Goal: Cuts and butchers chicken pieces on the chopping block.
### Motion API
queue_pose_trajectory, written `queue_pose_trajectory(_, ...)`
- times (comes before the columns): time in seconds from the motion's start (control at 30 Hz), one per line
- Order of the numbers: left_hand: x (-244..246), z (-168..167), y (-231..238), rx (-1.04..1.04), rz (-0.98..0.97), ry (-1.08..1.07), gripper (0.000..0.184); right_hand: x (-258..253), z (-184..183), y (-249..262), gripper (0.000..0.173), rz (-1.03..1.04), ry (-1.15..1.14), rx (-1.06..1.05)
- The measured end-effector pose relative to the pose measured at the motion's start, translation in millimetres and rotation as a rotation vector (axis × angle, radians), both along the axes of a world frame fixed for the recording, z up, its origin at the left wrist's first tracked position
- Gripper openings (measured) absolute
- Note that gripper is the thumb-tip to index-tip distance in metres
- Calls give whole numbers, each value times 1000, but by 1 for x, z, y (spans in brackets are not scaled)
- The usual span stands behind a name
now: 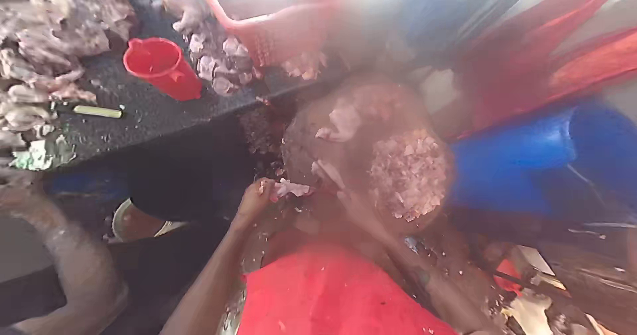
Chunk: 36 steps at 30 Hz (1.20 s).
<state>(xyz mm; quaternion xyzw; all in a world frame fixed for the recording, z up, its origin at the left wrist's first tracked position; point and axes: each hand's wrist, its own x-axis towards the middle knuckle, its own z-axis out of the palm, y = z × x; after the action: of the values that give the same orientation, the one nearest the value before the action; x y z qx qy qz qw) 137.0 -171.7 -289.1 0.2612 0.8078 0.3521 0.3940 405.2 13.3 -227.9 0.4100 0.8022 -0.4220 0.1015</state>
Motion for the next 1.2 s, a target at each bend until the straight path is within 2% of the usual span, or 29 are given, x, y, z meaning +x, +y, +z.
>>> queue_pose_trajectory(0.1,9,-3,-21,6,70,-102,34,17,5,-16,53,-96,204,133)
queue_pose_trajectory(0.17,12,-3,-21,6,104,-170,31,26,-7,-28,53,-136,294,-66)
queue_pose_trajectory(0.27,20,14,-8,50,168,-296,27,44,-30,-28,53,-170,75,-495)
queue_pose_trajectory(0.3,24,22,-3,92,188,-360,25,53,-40,-26,54,-225,57,-537)
queue_pose_trajectory(0.37,34,36,10,180,197,-489,21,64,-38,-10,54,-282,51,-398)
queue_pose_trajectory(0.47,61,36,36,221,194,-636,15,63,-2,12,54,-269,79,-87)
queue_pose_trajectory(0.57,96,11,57,193,188,-700,17,45,50,9,52,-301,386,26)
queue_pose_trajectory(0.63,114,-2,62,180,189,-722,20,34,56,-7,66,-272,603,72)
queue_pose_trajectory(0.67,119,-5,64,175,183,-712,21,33,44,-16,72,-240,630,126)
queue_pose_trajectory(0.7,123,-6,65,168,172,-686,21,37,26,-25,70,-212,582,170)
queue_pose_trajectory(0.73,124,-4,67,161,161,-649,20,43,6,-31,60,-196,470,145)
queue_pose_trajectory(0.77,124,0,68,153,147,-611,18,48,-11,-33,52,-184,293,24)
queue_pose_trajectory(0.8,122,6,69,146,132,-579,17,51,-23,-29,52,-184,131,-121)
queue_pose_trajectory(0.87,114,14,72,158,117,-579,14,51,-22,-19,53,-184,48,-176)
queue_pose_trajectory(0.93,110,14,68,168,119,-667,11,53,1,-20,56,-172,247,-87)
queue_pose_trajectory(1.0,109,2,68,176,127,-740,10,47,22,-25,75,-183,604,-4)
queue_pose_trajectory(1.07,110,-10,71,167,144,-731,9,36,30,-32,87,-205,810,52)
queue_pose_trajectory(1.1,110,-12,72,152,145,-707,9,36,20,-36,86,-198,795,93)
queue_pose_trajectory(1.13,110,-11,72,129,133,-673,10,42,4,-39,81,-169,684,107)
queue_pose_trajectory(1.2,108,-5,74,92,75,-577,11,58,-23,-35,60,-105,248,-101)
